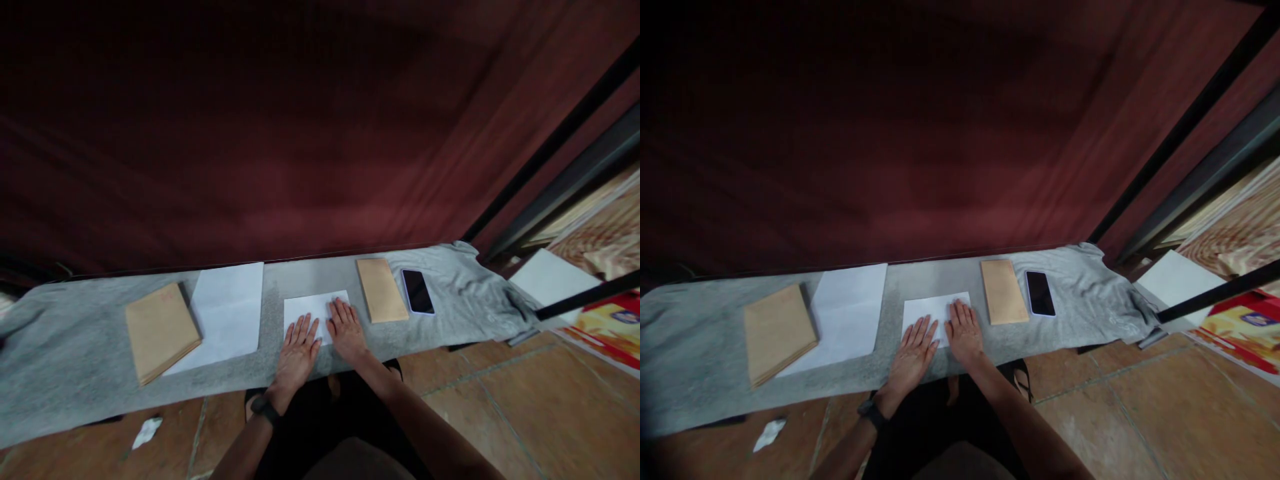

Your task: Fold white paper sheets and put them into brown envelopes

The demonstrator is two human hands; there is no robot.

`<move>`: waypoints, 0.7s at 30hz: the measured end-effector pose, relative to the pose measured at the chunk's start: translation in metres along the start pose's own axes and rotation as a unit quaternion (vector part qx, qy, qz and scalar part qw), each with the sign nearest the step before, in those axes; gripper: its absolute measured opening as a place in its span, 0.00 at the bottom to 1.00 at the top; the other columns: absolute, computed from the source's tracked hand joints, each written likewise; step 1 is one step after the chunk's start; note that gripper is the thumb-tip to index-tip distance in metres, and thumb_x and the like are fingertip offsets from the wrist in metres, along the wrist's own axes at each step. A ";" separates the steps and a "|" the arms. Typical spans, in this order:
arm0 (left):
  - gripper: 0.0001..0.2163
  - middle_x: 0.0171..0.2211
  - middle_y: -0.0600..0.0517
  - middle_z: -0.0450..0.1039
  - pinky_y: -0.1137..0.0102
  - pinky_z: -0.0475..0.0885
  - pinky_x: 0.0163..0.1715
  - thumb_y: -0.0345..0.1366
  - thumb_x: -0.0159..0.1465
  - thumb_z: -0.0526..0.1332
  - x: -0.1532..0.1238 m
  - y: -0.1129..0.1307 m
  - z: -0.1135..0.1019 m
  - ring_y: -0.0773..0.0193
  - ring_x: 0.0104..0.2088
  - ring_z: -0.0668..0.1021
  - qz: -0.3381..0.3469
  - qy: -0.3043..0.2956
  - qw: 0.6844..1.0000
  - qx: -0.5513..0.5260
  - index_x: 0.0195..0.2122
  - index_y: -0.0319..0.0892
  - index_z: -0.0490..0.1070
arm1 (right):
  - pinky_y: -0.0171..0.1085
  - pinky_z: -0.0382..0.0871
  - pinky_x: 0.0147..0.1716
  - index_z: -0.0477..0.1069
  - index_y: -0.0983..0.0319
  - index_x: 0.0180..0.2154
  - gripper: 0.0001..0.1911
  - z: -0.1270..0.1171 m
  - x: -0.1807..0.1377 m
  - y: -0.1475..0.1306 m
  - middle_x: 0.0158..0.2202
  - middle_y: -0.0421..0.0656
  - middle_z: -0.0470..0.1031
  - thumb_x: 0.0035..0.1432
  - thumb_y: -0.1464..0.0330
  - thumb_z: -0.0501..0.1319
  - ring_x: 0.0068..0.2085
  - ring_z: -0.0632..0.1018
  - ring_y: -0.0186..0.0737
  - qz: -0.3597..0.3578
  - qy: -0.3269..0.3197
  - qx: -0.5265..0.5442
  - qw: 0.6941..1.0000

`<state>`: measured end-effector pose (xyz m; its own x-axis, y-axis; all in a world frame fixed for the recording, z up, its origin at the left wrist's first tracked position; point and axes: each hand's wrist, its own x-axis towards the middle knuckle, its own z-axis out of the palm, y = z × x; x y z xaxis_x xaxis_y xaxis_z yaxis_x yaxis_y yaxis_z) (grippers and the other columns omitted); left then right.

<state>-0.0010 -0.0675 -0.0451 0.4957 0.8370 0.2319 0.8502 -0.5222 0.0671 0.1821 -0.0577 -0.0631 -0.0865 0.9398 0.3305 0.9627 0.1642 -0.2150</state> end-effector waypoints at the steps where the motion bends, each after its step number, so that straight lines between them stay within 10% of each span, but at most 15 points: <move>1: 0.24 0.70 0.46 0.56 0.50 0.59 0.67 0.42 0.73 0.48 -0.001 -0.001 -0.001 0.52 0.70 0.58 0.005 -0.002 1.000 -0.001 0.69 0.44 0.59 | 0.51 0.53 0.67 0.57 0.60 0.69 0.27 -0.005 -0.009 -0.002 0.70 0.49 0.57 0.72 0.62 0.50 0.69 0.62 0.48 -0.030 -0.017 0.010 0.999; 21: 0.25 0.68 0.38 0.59 0.52 0.63 0.65 0.44 0.73 0.49 -0.026 0.030 0.001 0.49 0.68 0.63 -0.016 0.011 1.000 -0.003 0.66 0.35 0.61 | 0.52 0.55 0.68 0.52 0.65 0.70 0.33 -0.030 -0.068 0.006 0.71 0.54 0.53 0.71 0.59 0.53 0.70 0.60 0.50 -0.047 -0.009 -0.001 0.999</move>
<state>0.0114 -0.1049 -0.0499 0.4635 0.8497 0.2515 0.8646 -0.4958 0.0817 0.2015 -0.1291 -0.0596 -0.1813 0.9257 0.3321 0.9508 0.2512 -0.1812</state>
